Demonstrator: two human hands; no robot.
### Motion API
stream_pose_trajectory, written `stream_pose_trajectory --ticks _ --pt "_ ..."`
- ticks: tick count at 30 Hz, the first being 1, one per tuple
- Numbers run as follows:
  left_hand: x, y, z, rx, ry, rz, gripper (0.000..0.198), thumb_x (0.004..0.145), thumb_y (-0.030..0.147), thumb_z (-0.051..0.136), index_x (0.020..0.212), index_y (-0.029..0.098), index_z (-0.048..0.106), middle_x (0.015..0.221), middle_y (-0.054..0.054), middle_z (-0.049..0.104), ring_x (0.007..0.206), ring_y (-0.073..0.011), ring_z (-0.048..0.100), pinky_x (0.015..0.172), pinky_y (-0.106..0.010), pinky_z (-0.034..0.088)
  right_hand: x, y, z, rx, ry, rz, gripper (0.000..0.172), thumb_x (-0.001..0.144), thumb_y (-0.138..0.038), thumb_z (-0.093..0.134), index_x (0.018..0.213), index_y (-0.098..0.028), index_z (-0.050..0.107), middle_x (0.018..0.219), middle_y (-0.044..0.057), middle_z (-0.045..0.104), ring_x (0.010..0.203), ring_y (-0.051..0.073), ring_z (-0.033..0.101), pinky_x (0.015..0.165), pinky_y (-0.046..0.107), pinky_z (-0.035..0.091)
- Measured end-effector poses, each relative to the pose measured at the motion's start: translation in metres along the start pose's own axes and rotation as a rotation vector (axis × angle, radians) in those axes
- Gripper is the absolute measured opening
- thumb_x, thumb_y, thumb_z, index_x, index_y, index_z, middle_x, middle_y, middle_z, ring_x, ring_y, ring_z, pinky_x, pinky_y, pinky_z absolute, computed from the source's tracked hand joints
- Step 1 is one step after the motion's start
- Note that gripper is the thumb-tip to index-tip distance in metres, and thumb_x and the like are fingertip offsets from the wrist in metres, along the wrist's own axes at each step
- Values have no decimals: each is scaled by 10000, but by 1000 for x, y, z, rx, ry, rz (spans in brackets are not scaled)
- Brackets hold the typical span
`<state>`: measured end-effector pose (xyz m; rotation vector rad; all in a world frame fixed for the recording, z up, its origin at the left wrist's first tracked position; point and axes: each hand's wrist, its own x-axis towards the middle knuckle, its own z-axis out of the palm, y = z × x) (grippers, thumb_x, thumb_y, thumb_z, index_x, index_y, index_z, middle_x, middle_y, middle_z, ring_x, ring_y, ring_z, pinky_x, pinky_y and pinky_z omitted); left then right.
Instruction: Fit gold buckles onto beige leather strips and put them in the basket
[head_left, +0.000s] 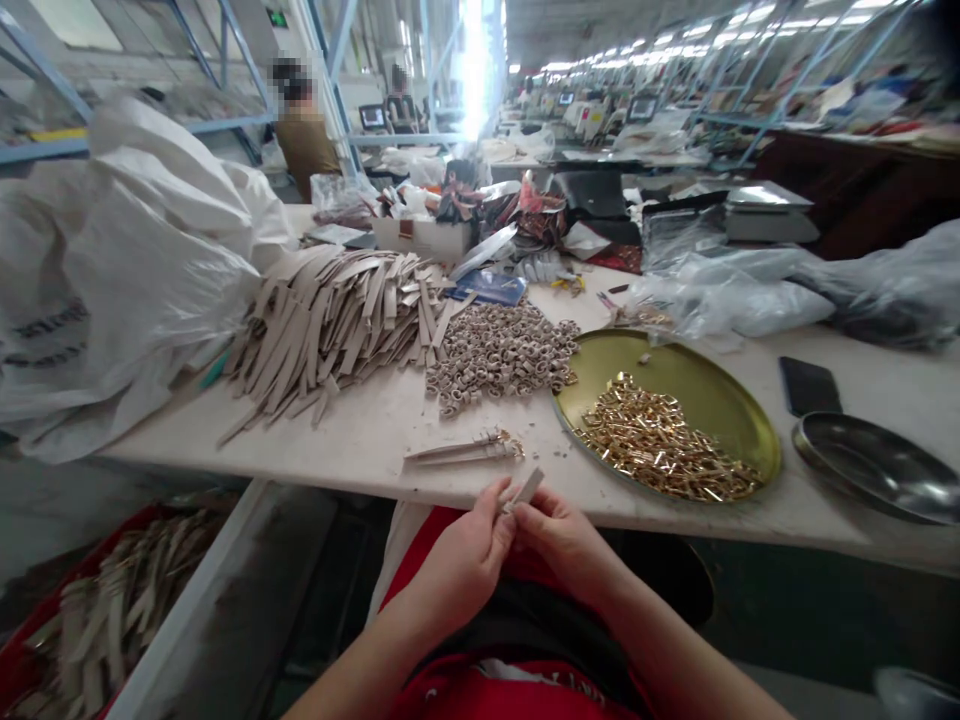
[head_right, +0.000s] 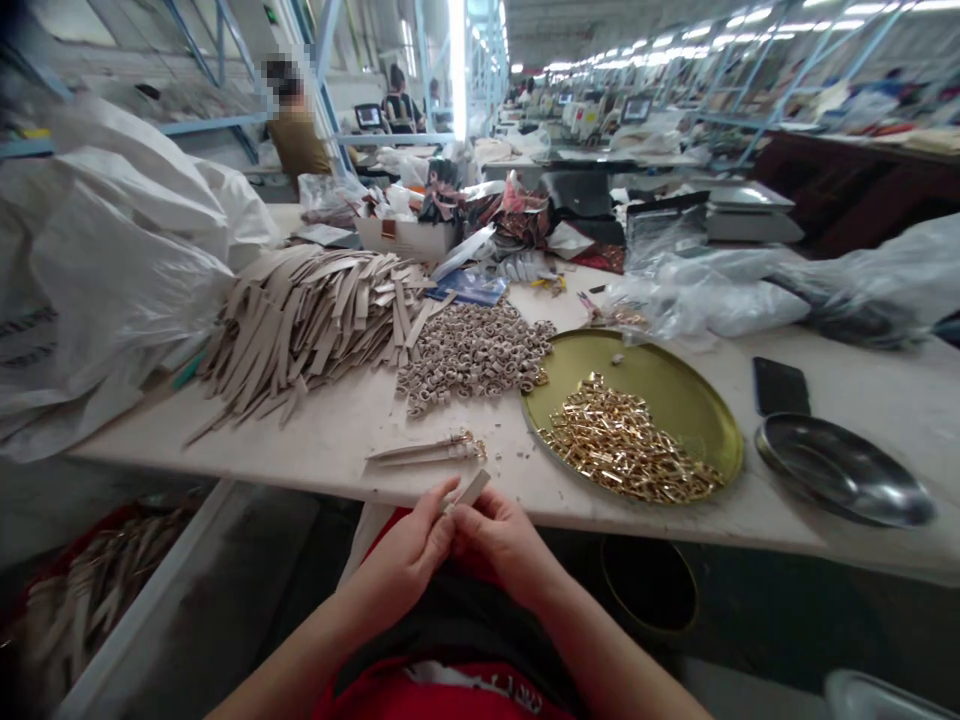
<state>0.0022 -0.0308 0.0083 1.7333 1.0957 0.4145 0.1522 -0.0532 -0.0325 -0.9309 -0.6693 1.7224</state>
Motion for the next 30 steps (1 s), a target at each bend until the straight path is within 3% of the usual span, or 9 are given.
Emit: stream_pose_trajectory --ticks 2,5,9,12,14,18,24,27,30 --pt "8 -3 -2 -45 14 9 499 907 403 322 1332 143 347 1201 -131 572 1086 -230 524 879 -321 391 5 0 4 -78 -45 -40 252 723 -405 678 880 -213 637 770 -7 628 672 135 557 668 277 435" --pt "22 -8 -7 -69 52 19 387 899 404 332 1151 167 508 999 -72 634 926 -207 565 796 -288 404 17 -19 -15 -554 -33 -192 245 741 -377 657 930 -221 646 808 10 632 709 158 557 664 282 427" --pt "40 -10 -11 -7 135 -70 284 884 351 314 841 169 528 675 0 530 647 -158 488 607 -256 348 46 -79 -85 -1301 349 -394 148 802 -312 562 863 -198 636 824 49 611 702 181 552 668 306 414" --pt "50 -8 -9 -24 122 -100 253 869 324 298 771 175 479 655 7 480 634 -152 456 589 -256 320 74 -125 -138 -1730 585 -295 204 836 -241 466 917 -162 636 931 106 609 791 216 567 706 320 401" --pt "56 -7 -7 -37 79 -111 244 864 324 297 757 179 461 655 9 468 634 -151 446 586 -258 308 89 -144 -160 -1931 484 -149 211 811 -216 487 938 -163 647 948 113 608 796 222 570 676 306 387" --pt "61 -8 -3 -21 19 -135 229 856 323 301 733 184 435 647 13 448 626 -148 431 578 -260 286 108 -158 -178 -1964 313 -74 110 751 -198 554 767 -194 662 803 64 612 706 188 556 618 272 356" --pt "51 -8 -1 -11 -4 -112 215 847 309 335 686 188 410 606 23 419 587 -131 396 543 -247 269 108 -163 -174 -1868 309 -108 64 692 -178 585 630 -179 600 689 38 593 643 158 524 577 254 339" --pt "45 -4 0 -96 47 -84 218 857 314 341 705 184 427 582 32 415 558 -118 390 526 -232 282 90 -159 -149 -1746 335 -157 120 752 -264 540 689 -174 588 646 18 586 576 135 501 538 246 347" --pt "44 2 4 -240 121 -38 243 857 374 393 786 164 491 601 32 448 571 -110 417 540 -216 320 63 -137 -103 -1241 218 -166 186 757 -348 566 688 -175 572 610 -8 566 534 113 467 522 238 358"
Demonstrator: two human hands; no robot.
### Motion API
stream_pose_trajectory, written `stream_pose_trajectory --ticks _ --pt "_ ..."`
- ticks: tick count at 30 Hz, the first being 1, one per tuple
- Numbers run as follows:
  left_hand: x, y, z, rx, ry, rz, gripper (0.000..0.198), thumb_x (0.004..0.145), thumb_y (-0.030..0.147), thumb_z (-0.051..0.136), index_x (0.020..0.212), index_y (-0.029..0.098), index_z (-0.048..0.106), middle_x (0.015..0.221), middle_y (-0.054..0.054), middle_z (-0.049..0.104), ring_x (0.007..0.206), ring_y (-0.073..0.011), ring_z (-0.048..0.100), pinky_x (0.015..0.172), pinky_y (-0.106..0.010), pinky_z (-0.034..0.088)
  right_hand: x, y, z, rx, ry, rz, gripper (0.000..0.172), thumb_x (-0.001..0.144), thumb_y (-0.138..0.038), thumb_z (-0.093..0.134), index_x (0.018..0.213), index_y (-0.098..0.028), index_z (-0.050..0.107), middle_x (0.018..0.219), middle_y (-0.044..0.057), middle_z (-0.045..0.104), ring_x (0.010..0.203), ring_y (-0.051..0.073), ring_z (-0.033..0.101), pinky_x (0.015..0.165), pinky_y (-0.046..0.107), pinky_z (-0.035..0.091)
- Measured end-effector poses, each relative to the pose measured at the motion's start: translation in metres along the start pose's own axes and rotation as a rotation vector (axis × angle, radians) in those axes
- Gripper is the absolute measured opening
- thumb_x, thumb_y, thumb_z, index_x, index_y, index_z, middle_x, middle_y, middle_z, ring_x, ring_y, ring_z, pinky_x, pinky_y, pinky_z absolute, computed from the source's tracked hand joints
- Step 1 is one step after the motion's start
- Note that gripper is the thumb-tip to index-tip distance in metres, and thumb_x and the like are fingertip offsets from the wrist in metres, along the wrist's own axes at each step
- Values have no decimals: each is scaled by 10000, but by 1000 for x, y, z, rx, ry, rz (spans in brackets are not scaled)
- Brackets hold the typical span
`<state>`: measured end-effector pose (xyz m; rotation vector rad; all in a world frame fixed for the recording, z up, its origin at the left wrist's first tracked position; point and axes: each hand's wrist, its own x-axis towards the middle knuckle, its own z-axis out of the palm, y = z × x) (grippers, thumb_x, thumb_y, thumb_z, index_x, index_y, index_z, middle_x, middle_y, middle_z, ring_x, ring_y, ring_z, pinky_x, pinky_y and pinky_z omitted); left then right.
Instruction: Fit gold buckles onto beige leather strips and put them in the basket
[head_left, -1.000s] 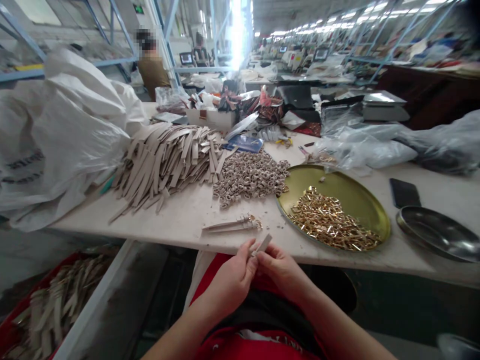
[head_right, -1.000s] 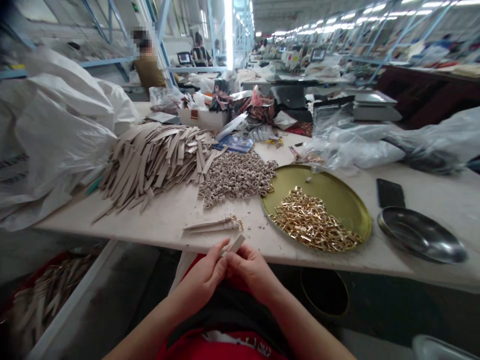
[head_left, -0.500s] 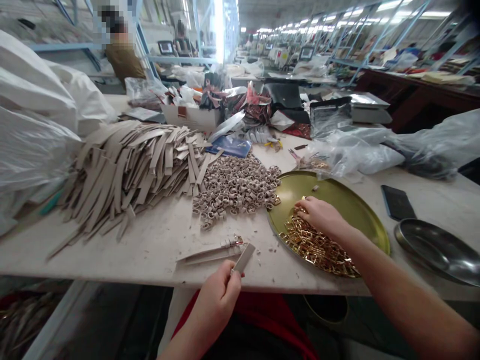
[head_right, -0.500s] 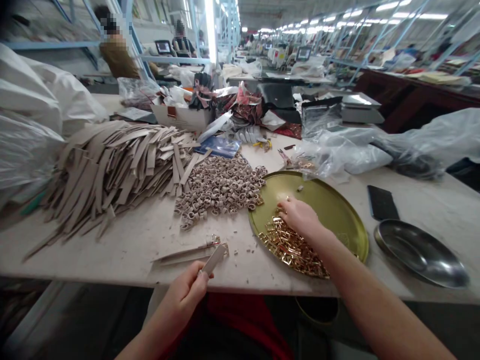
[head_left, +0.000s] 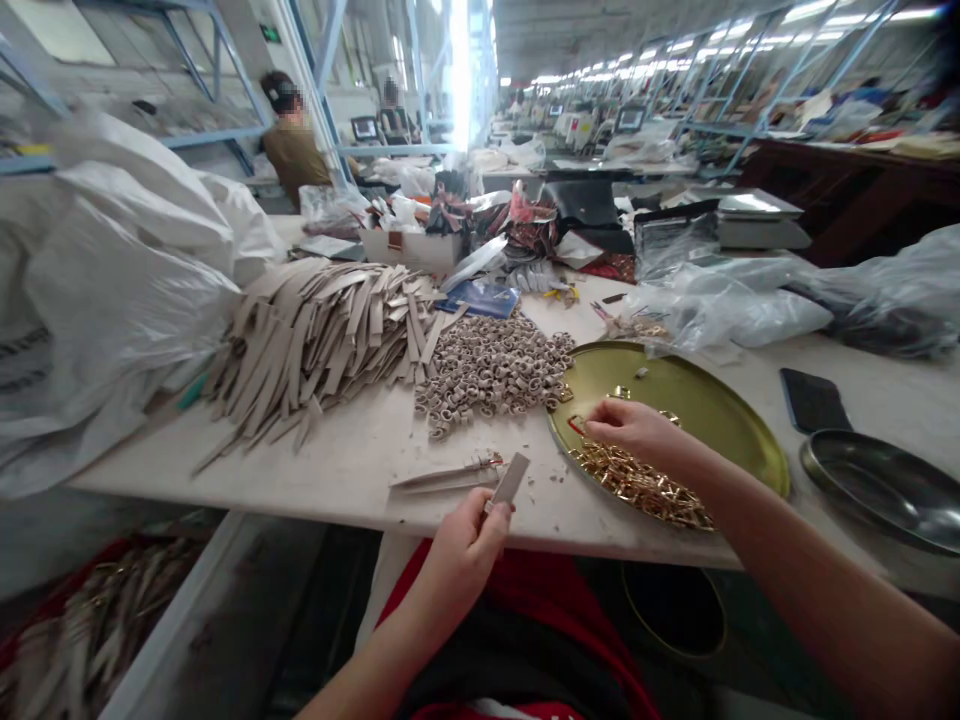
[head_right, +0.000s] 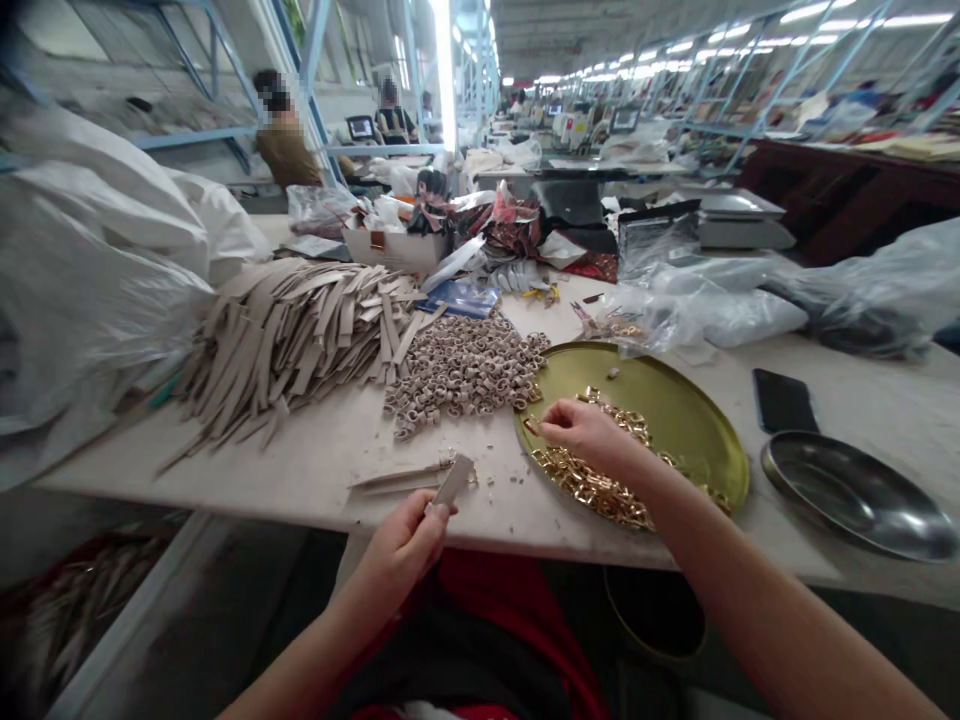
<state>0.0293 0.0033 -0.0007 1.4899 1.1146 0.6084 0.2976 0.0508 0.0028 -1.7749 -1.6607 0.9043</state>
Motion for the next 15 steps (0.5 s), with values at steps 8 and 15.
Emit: stream_pose_trajectory --ticks 8,15 --pt "-23 10 0 -72 57 81 222 791 347 540 871 140 548 742 3 574 657 -109 486 617 -202 389 -82 -58 90 1061 -500 185 200 711 -303 712 681 -170 566 626 -30 578 571 83 521 571 203 432" --pt "-47 4 -9 243 56 165 230 847 338 462 951 172 582 780 -7 619 685 -133 522 644 -220 382 -94 -55 111 1269 -449 261 133 714 -245 724 743 -167 619 667 -30 605 567 55 551 558 150 473"
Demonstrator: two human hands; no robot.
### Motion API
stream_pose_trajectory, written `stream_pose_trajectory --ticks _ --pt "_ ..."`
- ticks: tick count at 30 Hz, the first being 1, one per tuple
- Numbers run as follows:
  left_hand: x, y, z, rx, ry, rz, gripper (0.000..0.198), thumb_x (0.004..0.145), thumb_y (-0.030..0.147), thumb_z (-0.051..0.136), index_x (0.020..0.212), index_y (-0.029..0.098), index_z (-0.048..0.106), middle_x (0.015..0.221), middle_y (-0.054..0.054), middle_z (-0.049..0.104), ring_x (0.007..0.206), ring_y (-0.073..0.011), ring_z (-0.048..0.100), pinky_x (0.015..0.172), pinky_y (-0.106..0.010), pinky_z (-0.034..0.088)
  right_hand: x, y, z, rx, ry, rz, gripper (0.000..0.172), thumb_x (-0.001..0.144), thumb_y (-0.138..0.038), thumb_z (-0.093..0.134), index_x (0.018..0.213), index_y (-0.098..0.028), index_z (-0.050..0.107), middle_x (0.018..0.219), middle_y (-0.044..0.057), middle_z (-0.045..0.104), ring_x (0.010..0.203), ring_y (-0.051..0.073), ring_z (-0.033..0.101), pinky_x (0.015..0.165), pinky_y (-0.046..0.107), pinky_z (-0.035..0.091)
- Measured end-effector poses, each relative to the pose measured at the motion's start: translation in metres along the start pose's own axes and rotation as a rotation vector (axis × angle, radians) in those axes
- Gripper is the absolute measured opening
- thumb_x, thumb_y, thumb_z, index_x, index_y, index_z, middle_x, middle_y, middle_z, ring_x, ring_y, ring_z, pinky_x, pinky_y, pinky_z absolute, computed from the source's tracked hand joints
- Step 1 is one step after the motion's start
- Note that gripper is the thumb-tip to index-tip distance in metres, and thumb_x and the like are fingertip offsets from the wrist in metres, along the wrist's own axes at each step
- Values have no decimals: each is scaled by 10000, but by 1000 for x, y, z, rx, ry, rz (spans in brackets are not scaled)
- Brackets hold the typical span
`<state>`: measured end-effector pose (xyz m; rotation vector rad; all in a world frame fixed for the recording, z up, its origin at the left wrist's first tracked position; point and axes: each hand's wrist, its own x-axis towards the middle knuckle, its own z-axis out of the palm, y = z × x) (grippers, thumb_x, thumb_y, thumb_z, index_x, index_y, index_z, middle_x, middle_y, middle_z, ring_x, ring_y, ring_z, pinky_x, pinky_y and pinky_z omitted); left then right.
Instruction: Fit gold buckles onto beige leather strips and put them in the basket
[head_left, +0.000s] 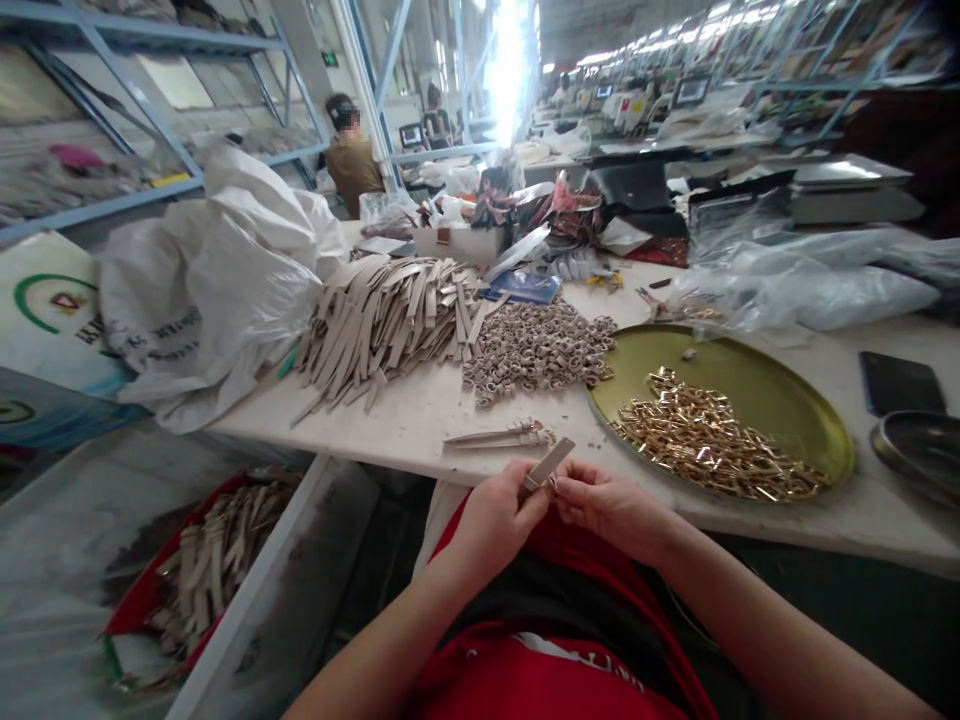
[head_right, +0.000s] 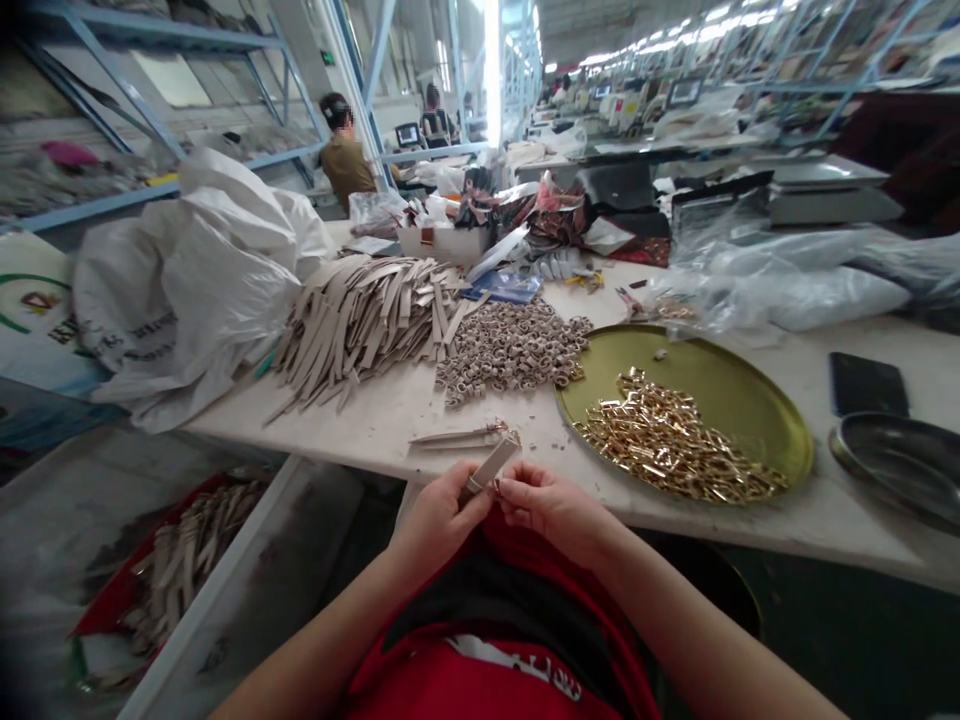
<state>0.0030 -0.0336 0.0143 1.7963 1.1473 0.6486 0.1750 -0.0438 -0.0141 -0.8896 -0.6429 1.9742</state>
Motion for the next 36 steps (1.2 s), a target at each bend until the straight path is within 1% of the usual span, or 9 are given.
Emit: stream_pose_trajectory --ticks 4,9,12,18,26,29,32,34,36 --pt "-6 -10 -1 -28 42 -59 307 893 373 365 938 153 575 711 -1 571 622 -119 480 596 -214 361 4 3 3 155 190 -137 225 633 -193 781 810 -204 642 683 -56 618 551 40 563 546 126 498" --pt "-8 -15 -2 -65 -107 -72 315 890 365 364 886 152 596 705 7 556 623 -113 462 595 -211 349 9 14 9 291 264 -111 286 556 -205 825 796 -207 670 669 -57 631 514 32 558 514 112 495" --pt "-3 -13 0 -21 -123 -57 253 871 308 387 881 159 592 717 6 559 639 -118 468 620 -220 355 9 25 16 188 253 -106 254 595 -265 803 808 -209 675 667 -44 640 520 54 557 518 153 490" --pt "8 -16 6 -252 -156 -167 115 820 240 438 862 151 498 693 19 510 596 -90 437 551 -192 350 9 33 19 -161 360 -337 218 644 -351 762 760 -202 653 704 -16 658 665 134 584 651 247 473" --pt "25 -27 10 -491 -228 -362 173 816 330 435 750 170 430 562 52 475 404 -45 347 397 -170 269 23 28 6 -6 225 -120 193 778 -382 626 819 -201 576 644 -29 593 567 128 556 578 268 460" --pt "31 -30 14 -483 -185 -389 182 814 321 437 718 167 433 564 46 482 411 -46 355 405 -174 277 29 29 2 -224 315 -187 196 817 -396 562 806 -200 554 652 -14 587 556 135 542 559 273 451" --pt "34 -32 16 -415 -148 -400 206 829 338 431 713 168 441 571 47 470 441 -58 364 426 -184 289 30 30 -5 -715 445 -466 160 824 -342 551 749 -202 566 689 18 588 643 164 546 613 289 447" --pt "34 -31 15 -331 -114 -366 213 836 332 438 701 166 448 585 44 465 493 -70 389 466 -190 309 29 28 -9 -962 424 -645 98 816 -281 558 756 -207 583 742 36 605 707 174 550 667 297 442" --pt "34 -28 12 -284 -118 -328 209 839 321 449 700 164 456 601 41 475 535 -77 408 501 -193 320 28 24 -12 -1023 389 -668 70 817 -256 554 771 -210 579 734 29 603 694 166 548 652 284 438"
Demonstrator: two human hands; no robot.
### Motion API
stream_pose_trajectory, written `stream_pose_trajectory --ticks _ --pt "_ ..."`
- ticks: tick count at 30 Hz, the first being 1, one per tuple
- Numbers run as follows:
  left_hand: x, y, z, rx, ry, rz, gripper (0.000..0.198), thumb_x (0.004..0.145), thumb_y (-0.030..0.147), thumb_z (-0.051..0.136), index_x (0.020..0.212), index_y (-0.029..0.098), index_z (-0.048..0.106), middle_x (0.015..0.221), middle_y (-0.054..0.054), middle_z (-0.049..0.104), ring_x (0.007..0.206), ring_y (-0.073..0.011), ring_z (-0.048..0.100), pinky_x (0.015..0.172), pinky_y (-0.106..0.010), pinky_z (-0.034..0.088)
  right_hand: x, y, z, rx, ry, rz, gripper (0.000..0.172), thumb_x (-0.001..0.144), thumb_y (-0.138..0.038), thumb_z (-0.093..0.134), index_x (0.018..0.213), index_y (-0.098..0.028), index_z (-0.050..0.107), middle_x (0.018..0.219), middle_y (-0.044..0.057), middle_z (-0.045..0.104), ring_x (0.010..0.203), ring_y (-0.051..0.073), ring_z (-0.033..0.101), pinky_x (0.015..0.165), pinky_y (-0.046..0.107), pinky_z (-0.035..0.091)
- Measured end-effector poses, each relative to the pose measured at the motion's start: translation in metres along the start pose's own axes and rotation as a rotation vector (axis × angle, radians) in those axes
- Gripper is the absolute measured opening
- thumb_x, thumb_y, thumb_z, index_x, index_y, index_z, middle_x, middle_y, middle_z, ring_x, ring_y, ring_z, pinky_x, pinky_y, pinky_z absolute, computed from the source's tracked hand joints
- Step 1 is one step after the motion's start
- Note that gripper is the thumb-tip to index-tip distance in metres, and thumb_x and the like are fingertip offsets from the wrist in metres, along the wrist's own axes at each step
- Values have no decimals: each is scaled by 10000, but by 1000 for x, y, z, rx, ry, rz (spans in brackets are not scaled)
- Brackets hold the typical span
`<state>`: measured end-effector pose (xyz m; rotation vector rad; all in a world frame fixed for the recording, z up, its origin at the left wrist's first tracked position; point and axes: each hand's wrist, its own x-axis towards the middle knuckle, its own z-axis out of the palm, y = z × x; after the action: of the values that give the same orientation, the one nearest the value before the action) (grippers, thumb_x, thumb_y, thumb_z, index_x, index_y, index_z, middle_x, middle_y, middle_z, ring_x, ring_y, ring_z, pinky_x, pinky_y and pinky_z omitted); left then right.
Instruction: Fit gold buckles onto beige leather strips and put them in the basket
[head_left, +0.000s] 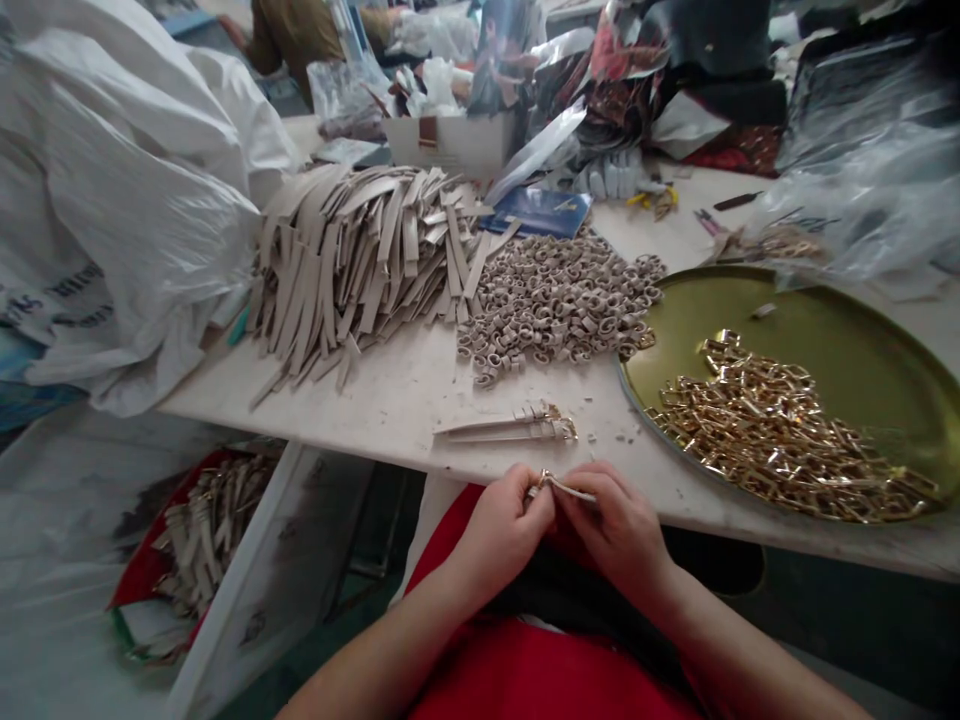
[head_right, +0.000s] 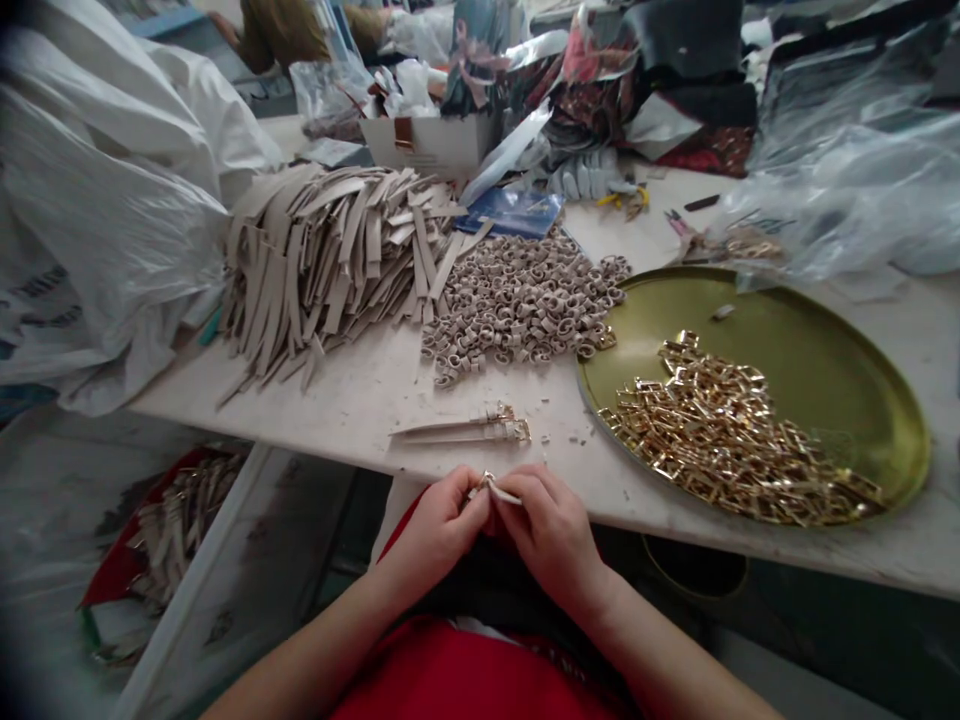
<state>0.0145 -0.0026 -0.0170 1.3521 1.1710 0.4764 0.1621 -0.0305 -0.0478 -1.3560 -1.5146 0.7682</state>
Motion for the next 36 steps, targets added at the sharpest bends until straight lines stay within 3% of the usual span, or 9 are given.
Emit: stream_pose_trajectory --ticks 5,10,12,14,16,20,24,29,36 --pt "1 10 -11 -7 -90 -3 259 810 395 528 710 165 463 565 54 481 512 -70 388 484 -191 297 14 -10 -6 245 -130 303 223 806 -371 576 674 -200 521 592 -24 520 549 123 476 518 230 401" --pt "19 13 -19 -82 -26 2 281 786 425 565 757 162 469 559 54 498 476 -68 424 469 -189 318 44 -4 -20 303 -368 253 357 837 -502 481 693 -189 573 629 3 554 600 142 512 556 249 408" --pt "25 14 -19 -146 -42 21 265 810 374 541 957 163 476 621 49 541 475 -72 462 481 -194 355 68 9 -32 143 -387 185 419 867 -517 401 697 -186 595 620 17 557 600 156 522 562 264 409" --pt "28 16 -19 -157 -76 54 293 843 323 489 1089 168 459 666 39 557 484 -69 477 503 -198 380 97 24 -42 -164 -165 90 328 874 -439 428 776 -184 609 693 38 577 643 174 537 600 281 411" --pt "28 16 -19 -135 -82 64 254 863 308 448 1063 160 497 656 37 541 477 -62 458 497 -192 372 124 39 -48 -535 -61 -12 176 843 -302 493 839 -173 613 849 85 592 731 205 554 671 311 411" --pt "21 13 -19 -117 2 54 167 861 300 447 920 160 518 598 53 493 449 -52 405 458 -178 320 147 52 -48 -859 -158 -82 73 797 -170 519 789 -170 591 870 108 582 766 230 559 680 322 404" --pt "10 14 -18 -141 59 70 180 860 344 453 815 172 482 553 65 477 433 -50 376 453 -177 300 125 37 -40 -546 -109 -28 39 769 -219 567 761 -191 541 732 45 575 654 182 539 605 294 407" --pt "-5 26 -13 -113 143 153 231 845 391 469 762 176 480 515 74 451 438 -58 372 471 -185 297 75 -7 -32 202 -212 206 303 684 -438 658 817 -190 544 649 -11 563 576 133 511 530 257 410" --pt "-30 31 -8 2 213 257 227 838 380 474 796 165 531 559 61 469 503 -75 419 508 -190 326 35 -44 -34 375 -315 326 407 609 -509 725 623 -186 477 539 -56 477 517 89 404 520 232 329"
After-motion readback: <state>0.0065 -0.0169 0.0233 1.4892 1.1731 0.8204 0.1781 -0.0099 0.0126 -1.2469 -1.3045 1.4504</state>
